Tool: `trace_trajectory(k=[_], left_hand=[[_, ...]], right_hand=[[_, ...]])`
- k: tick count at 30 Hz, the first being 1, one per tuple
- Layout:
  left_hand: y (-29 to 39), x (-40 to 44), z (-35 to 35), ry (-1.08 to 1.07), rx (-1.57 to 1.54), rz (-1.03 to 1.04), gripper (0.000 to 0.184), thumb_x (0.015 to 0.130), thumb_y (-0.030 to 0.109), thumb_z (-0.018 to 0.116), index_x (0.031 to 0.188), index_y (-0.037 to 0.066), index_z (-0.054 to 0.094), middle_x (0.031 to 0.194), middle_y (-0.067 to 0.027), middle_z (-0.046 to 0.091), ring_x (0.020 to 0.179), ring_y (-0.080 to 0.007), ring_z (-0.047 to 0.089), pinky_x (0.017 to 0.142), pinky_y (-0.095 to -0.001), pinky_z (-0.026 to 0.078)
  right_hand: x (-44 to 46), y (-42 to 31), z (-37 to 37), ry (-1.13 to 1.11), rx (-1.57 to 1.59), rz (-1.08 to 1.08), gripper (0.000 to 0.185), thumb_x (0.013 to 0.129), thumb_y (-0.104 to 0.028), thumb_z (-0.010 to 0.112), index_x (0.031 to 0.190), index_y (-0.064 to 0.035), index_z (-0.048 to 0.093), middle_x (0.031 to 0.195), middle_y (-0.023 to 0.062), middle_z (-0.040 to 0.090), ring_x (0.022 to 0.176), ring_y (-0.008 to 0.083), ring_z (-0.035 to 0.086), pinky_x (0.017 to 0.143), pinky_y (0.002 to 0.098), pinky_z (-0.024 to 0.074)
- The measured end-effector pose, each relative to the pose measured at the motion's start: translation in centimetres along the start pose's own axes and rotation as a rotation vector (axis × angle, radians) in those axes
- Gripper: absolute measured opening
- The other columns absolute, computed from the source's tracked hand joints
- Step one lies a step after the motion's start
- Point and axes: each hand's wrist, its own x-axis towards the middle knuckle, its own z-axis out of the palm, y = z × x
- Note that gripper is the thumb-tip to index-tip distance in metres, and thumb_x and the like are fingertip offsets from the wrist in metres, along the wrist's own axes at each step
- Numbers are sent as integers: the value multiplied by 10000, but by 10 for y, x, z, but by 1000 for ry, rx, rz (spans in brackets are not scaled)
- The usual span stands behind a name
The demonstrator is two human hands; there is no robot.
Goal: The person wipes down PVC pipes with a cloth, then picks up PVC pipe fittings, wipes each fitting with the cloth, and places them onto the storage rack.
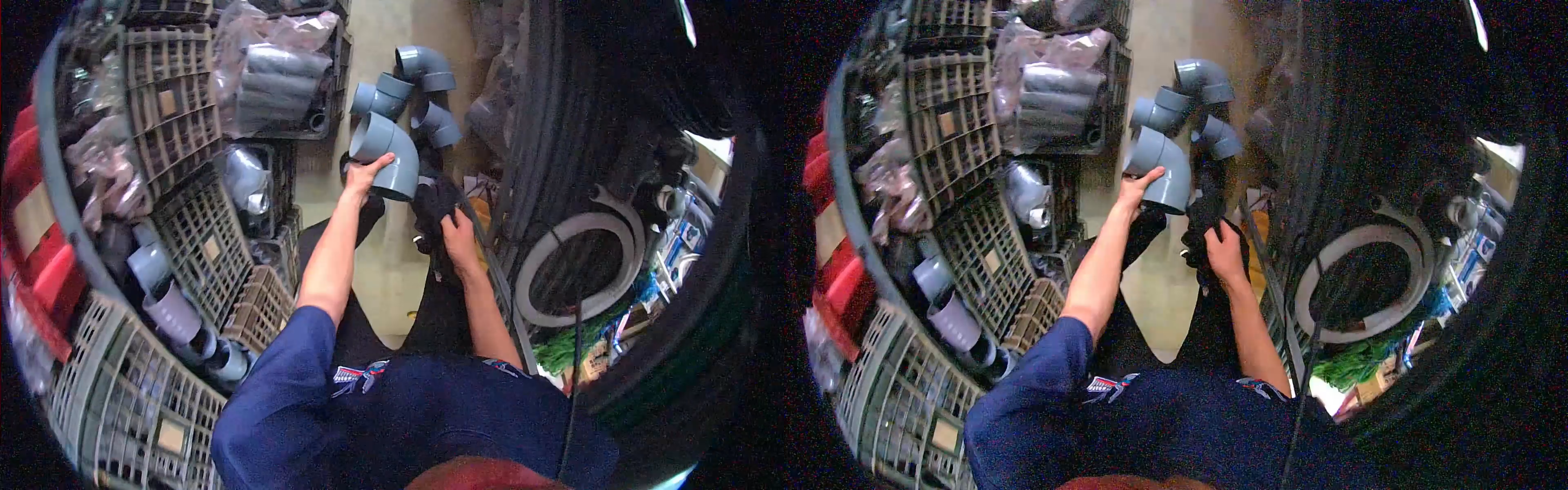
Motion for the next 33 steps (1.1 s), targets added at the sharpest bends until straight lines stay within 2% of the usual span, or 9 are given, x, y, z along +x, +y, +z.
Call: trace_trajectory(k=[4, 6, 8, 18, 20, 25, 26, 29, 33], left_hand=[[-131, 118, 10, 113, -113, -141, 953, 704, 350, 991, 1484, 21, 553, 1439, -104, 625, 1304, -257, 585, 1093, -430, 473], [-164, 160, 16, 202, -96, -145, 961, 697, 361, 993, 1480, 20, 554, 1437, -109, 626, 1302, -263, 586, 1100, -433, 467], [-187, 184, 19, 333, -43, -144, 986, 665, 391, 1007, 1461, 11, 566, 1441, -125, 626, 1313, -282, 582, 1122, -444, 449], [-231, 223, 36, 495, -73, -106, 1102, 651, 398, 1014, 1526, 0, 476, 1488, -154, 594, 1335, -280, 577, 1130, -455, 454], [-223, 217, 30, 402, -85, -234, 1252, 626, 424, 1018, 1588, -6, 342, 1575, -193, 483, 1428, -311, 487, 1214, -439, 378], [-195, 161, -3, 192, -83, -422, 669, 899, 527, 758, 1416, 146, 570, 1421, -98, 634, 1291, -246, 598, 941, -529, 542], [-173, 135, -11, 130, -111, -373, 480, 1022, 406, 660, 1394, 117, 564, 1403, -94, 641, 1294, -261, 612, 1014, -570, 510], [-116, 63, -31, 52, -34, -293, 366, 1087, 297, 545, 1394, 103, 588, 1292, -111, 723, 1127, -226, 715, 866, -427, 597], [-42, -53, -48, -33, 14, -204, 310, 1100, 258, 503, 1346, 105, 614, 1190, -76, 746, 1081, -205, 713, 839, -431, 591]], right_hand=[[44, -6, 5, 67, 456, -98, 358, 1077, -225, 571, 1334, 9, 655, 1253, 35, 697, 1103, 156, 644, 1009, 320, 501], [60, -22, -6, 4, 467, -108, 412, 1095, -316, 556, 1371, -20, 629, 1191, 43, 702, 978, 163, 653, 925, 331, 538], [69, -43, -7, -281, 886, -168, 511, 1101, -404, 516, 1458, -41, 563, 1228, 81, 692, 863, 183, 642, 807, 342, 554], [108, -57, 6, -251, 754, -348, 571, 1094, -457, 497, 1536, -96, 479, 1334, 116, 627, 805, 212, 599, 723, 345, 530], [103, -46, -3, -369, 897, -243, 556, 1087, -402, 527, 1532, -70, 508, 1450, 80, 588, 956, 219, 588, 791, 358, 511], [58, -21, -11, -116, 908, -109, 522, 1110, -437, 478, 1510, -106, 529, 1441, 63, 625, 1123, 255, 671, 954, 416, 577], [48, -17, -13, -118, 876, -55, 514, 1117, -443, 460, 1498, -110, 549, 1437, 52, 636, 1185, 256, 666, 1003, 431, 571], [13, -6, 2, 46, 920, 61, 501, 1138, -435, 402, 1473, -107, 578, 1378, 53, 670, 1133, 250, 686, 992, 429, 573], [-18, 64, 1, 153, 713, 248, 437, 1133, -374, 435, 1420, -89, 599, 1305, 75, 683, 1102, 249, 700, 951, 413, 590]])
